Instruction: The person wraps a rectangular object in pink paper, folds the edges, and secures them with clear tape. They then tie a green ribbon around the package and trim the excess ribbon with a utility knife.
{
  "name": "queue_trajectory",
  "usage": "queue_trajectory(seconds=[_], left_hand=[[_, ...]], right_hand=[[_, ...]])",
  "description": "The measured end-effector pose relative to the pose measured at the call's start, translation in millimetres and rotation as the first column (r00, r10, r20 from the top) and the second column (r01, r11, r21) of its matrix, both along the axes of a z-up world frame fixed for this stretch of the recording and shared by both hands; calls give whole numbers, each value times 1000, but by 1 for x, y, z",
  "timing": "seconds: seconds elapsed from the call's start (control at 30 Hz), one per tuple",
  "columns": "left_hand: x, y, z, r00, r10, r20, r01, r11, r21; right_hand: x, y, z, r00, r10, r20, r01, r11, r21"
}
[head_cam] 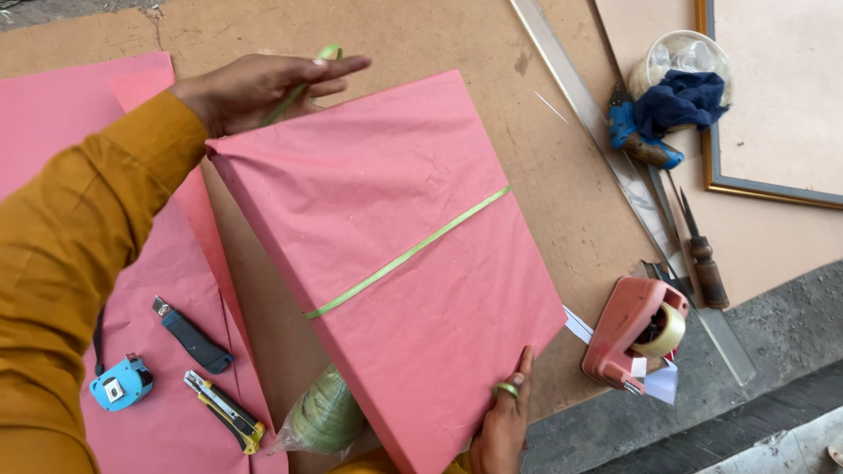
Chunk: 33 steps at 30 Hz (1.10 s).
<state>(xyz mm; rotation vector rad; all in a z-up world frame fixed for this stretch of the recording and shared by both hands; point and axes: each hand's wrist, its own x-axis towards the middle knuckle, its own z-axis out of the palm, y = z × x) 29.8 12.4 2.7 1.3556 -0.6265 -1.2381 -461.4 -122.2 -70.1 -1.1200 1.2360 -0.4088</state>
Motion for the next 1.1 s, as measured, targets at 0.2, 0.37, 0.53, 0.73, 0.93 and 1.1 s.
queue_trajectory(seconds=[0.2,0.37,0.53,0.73,0.93,1.1], left_hand=[[14,-68,-13,933,-79,351,-132,833,537],[47,-127,-61,876,-26,482,-259,817,515],[77,-186,-135,688,5,725,-281,924,259],[70,-205,-183,815,136,563,-357,884,303],[55,-205,-185,712,154,685,-438,860,262],[45,-191,-208,687,245,684,-489,852,185]], right_hand=[[3,10,-26,986,-151,73,129,961,245],[-7,3,-66,968,-90,232,27,965,262],[-29,-16,-118,973,-119,197,14,885,466],[-86,-39,-146,987,63,146,-97,966,238],[-101,-44,-141,967,122,224,-199,909,366],[-136,-60,-116,919,40,392,-225,870,439]])
